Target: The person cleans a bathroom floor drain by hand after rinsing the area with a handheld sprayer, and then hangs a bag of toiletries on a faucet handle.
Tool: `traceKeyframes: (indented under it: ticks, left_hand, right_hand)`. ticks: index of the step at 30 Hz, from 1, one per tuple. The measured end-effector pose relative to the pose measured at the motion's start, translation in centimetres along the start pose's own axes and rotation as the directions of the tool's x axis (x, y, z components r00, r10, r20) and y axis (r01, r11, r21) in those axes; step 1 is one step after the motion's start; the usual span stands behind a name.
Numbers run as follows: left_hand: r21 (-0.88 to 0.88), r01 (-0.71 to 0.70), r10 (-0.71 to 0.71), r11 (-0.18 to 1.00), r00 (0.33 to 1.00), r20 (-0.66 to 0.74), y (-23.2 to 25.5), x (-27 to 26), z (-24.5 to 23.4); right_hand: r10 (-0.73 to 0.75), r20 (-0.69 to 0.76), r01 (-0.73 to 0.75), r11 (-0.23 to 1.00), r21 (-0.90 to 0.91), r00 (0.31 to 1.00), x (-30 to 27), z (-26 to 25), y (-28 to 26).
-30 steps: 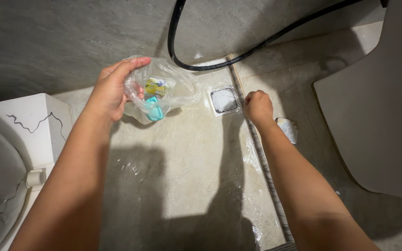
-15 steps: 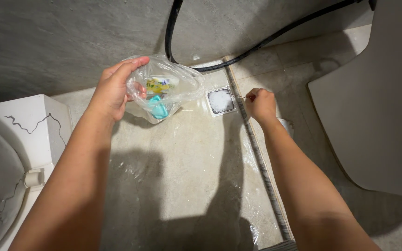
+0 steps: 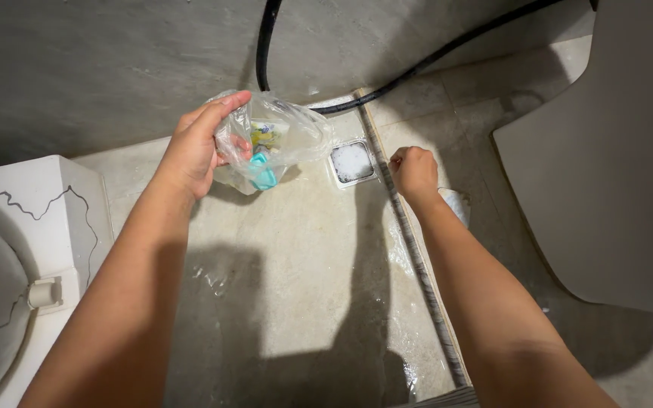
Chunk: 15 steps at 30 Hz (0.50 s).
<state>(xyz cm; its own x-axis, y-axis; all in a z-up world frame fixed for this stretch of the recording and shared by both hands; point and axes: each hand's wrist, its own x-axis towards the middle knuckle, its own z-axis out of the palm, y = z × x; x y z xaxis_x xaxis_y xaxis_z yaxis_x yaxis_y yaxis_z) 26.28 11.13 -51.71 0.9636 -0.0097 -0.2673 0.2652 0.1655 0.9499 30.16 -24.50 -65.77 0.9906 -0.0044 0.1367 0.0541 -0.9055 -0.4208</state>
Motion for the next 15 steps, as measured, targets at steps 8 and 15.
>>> traceKeyframes:
  ticks: [8,15]
  left_hand:
    - [-0.028,-0.036,0.037,0.999,0.999,0.025,0.3,-0.2,-0.4]
    - [-0.021,-0.064,0.065,0.998,0.997,0.051,0.5,-0.2,-0.5]
  right_hand:
    - [0.012,-0.045,-0.013,1.000,-0.026,0.999,0.2,2.6,0.9]
    - [-0.080,-0.002,0.080,0.991,0.104,0.997,0.1,6.1,1.3]
